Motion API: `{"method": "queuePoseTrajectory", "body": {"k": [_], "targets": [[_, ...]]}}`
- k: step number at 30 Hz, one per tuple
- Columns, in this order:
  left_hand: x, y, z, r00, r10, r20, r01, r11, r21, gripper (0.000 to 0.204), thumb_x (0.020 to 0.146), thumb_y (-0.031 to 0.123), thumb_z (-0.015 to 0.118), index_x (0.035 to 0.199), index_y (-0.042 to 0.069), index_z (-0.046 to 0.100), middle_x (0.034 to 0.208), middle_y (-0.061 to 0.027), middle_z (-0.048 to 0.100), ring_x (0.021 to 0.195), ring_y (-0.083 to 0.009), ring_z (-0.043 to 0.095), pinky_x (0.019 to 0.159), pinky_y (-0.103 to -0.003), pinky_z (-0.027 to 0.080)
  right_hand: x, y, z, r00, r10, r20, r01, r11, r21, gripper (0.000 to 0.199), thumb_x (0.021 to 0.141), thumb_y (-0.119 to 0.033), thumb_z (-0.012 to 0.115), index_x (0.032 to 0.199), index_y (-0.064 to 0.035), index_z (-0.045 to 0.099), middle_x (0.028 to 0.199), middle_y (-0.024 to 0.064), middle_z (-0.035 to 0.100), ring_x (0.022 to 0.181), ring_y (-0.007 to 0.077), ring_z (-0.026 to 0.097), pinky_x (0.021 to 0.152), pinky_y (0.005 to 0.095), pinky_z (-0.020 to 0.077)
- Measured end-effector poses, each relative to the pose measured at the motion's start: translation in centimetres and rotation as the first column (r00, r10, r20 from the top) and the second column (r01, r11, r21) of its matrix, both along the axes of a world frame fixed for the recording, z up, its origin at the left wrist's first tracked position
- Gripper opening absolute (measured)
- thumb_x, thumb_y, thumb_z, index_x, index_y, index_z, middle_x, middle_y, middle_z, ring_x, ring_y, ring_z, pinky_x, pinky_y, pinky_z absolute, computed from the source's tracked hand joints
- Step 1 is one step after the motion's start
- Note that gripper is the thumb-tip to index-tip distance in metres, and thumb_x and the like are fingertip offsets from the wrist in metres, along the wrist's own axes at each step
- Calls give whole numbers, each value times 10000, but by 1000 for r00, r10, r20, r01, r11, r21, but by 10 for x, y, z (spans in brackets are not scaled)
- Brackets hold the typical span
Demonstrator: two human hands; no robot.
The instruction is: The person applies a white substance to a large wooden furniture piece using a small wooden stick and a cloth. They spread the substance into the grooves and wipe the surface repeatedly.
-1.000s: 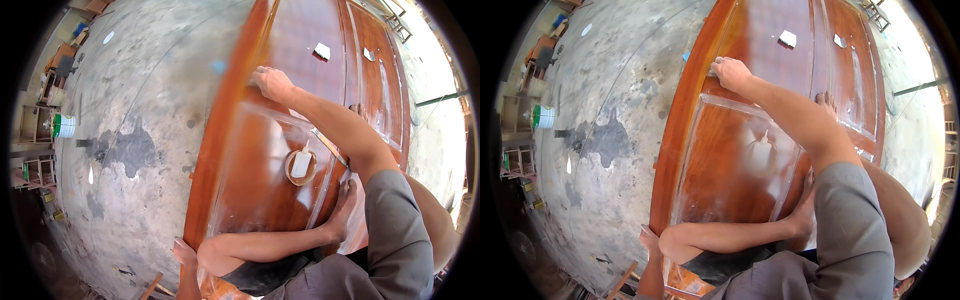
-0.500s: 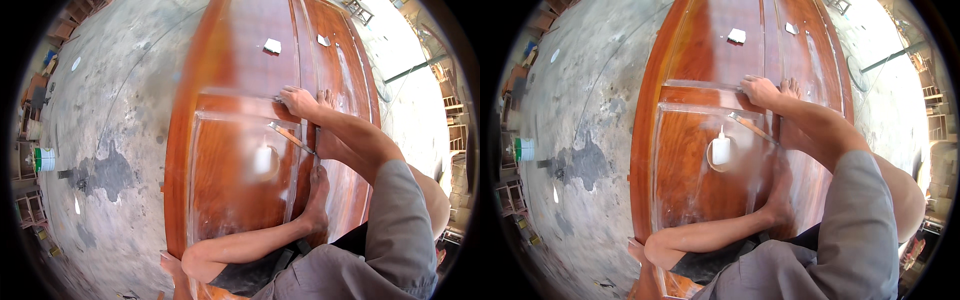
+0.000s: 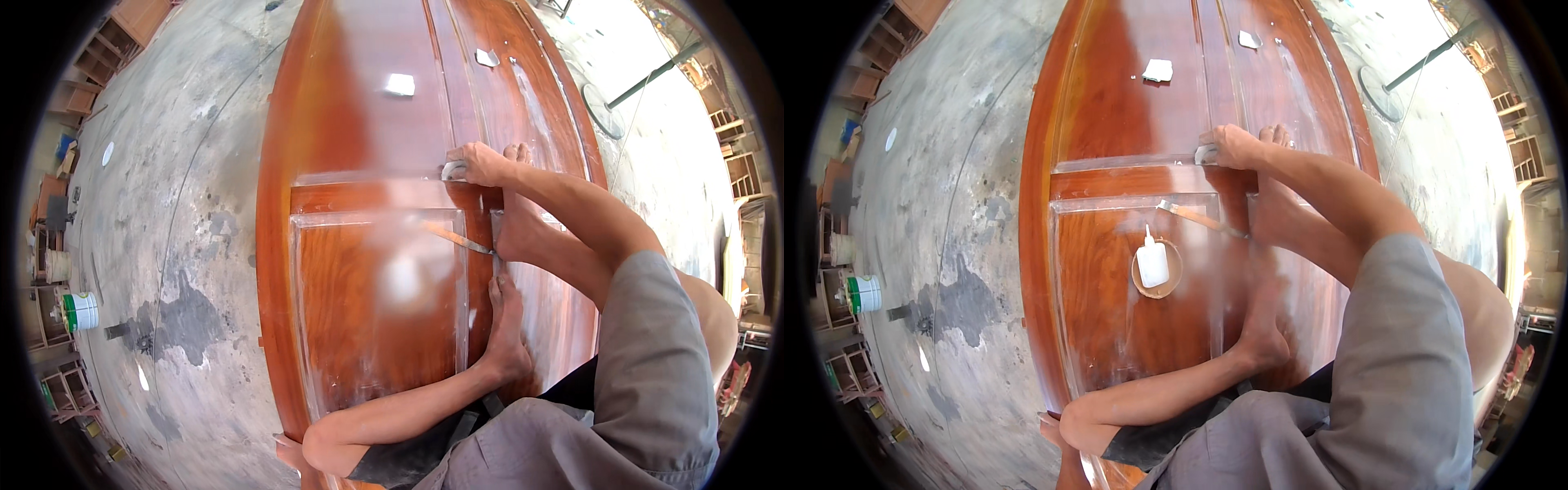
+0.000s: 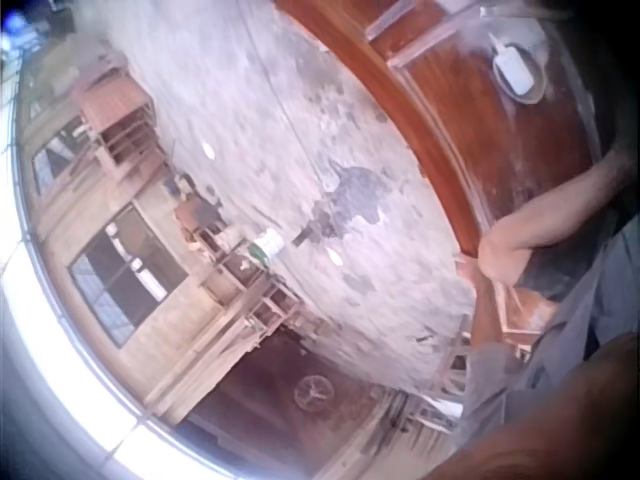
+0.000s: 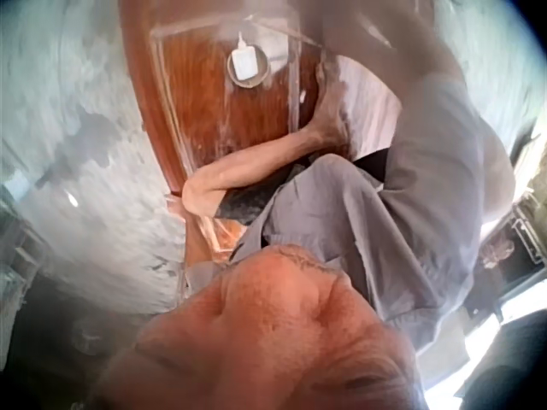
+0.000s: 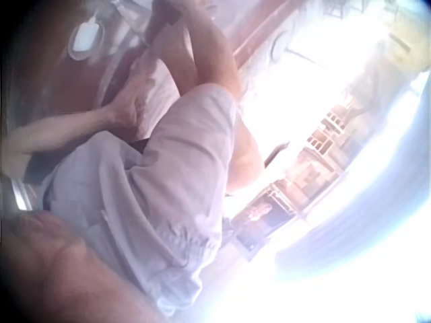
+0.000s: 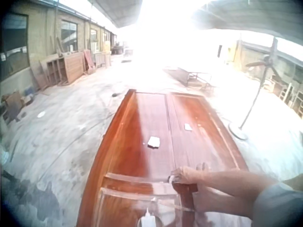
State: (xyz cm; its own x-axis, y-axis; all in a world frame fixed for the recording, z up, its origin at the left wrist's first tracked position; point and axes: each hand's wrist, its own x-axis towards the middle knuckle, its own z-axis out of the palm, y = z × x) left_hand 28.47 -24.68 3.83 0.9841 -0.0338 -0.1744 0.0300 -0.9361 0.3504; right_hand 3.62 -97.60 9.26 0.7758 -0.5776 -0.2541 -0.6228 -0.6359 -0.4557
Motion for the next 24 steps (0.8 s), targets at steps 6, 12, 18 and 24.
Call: {"method": "queuePoseTrajectory", "body": {"k": [6,12,18,24], "targets": [[10,26,-21,1000,-21,7,20,992,128,650,1077,436,393,828,-104,656,704,-292,634,606,-419,489,637,-555,422,13,-1,-12,988,118,95,-102,982,-156,108,876,-156,686,964,-92,688,855,203,712,832,449,681,750,509,555],[11,47,-38,1000,-4,26,2,996,85,643,1072,440,405,835,-98,664,724,-308,643,612,-442,495,641,-564,423,72,38,-19,985,22,172,11,981,-192,142,895,-200,711,901,-64,671,933,168,674,915,412,660,802,512,528],[0,15,-28,997,-22,75,16,997,80,629,1088,402,375,850,-88,689,791,-327,663,669,-485,549,663,-573,452,39,7,-26,959,145,243,-91,972,-217,149,865,-210,756,852,-76,691,941,148,671,902,406,661,777,504,523],[-3,17,-12,1000,6,15,-8,993,116,625,1100,379,356,873,-79,716,834,-323,690,745,-519,627,694,-586,485,139,50,-10,980,33,197,-5,990,-142,95,866,-185,736,863,-95,705,934,145,703,903,403,679,763,505,544]]}}
